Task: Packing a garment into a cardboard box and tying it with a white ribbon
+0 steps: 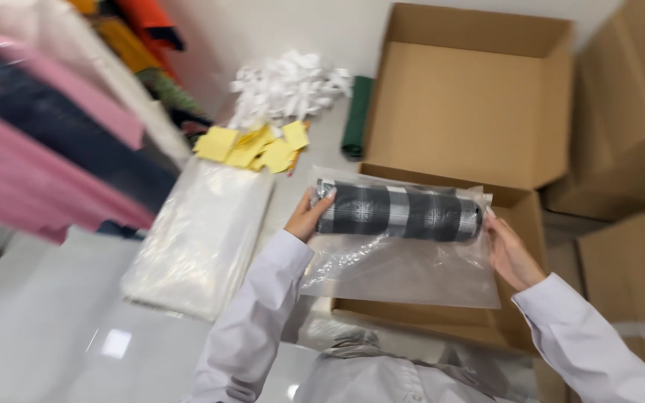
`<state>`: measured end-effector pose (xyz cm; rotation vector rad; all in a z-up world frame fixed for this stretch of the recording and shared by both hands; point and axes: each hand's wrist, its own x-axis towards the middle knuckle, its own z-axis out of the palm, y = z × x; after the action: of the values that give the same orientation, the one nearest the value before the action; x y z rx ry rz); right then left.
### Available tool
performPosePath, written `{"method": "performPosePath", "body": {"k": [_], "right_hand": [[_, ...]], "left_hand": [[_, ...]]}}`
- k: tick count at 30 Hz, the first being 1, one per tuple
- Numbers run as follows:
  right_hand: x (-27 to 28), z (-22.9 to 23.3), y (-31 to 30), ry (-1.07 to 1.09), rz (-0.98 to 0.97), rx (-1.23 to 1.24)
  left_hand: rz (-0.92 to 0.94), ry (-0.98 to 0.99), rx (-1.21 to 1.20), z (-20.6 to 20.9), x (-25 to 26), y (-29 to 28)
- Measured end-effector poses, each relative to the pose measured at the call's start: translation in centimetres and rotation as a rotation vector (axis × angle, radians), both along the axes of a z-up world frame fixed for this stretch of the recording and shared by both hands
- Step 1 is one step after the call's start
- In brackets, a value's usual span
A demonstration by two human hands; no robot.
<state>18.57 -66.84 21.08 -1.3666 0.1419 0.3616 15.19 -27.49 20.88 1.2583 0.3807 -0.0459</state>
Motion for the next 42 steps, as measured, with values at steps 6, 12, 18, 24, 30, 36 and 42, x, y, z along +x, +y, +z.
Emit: {"method": "performPosePath", "body": {"k": [6, 12, 18, 24, 30, 36, 42], "right_hand": [[-1.6, 1.6, -0.8, 0.125, -0.296, -0.137], [-0.1, -0.5, -2.4, 0.202, -0.204, -0.188], [2.1, 0.1, -0.7, 0.064, -0.273, -0.438], [9.5, -11.3, -5.4, -0.113, -0.363, -0.637], [11.7, -12.6, -5.3, -0.079, -0.312, -0.815], [12.2, -14.9, -6.2, -0.040, -0.301, -0.908], [11.1, -15.7, -5.9, -0.277, -0.385, -1.156]], "left_hand": [[-0.242, 0.053, 0.048, -13.4, 5.9, -3.9], [-0.339, 0.140, 0.060, -4.5, 4.6, -6.6], [-0.182, 0.148, 0.118, -8.2, 8.0, -9.8], [0.050, 0.126, 0.243, -16.7, 12.9, -13.1], [0.211, 0.097, 0.228, -22.6, 13.5, -13.3], [0.161, 0.092, 0.185, -22.0, 14.0, -13.4], [0.065, -0.042, 0.891, -16.8, 12.1, -14.1]]}}
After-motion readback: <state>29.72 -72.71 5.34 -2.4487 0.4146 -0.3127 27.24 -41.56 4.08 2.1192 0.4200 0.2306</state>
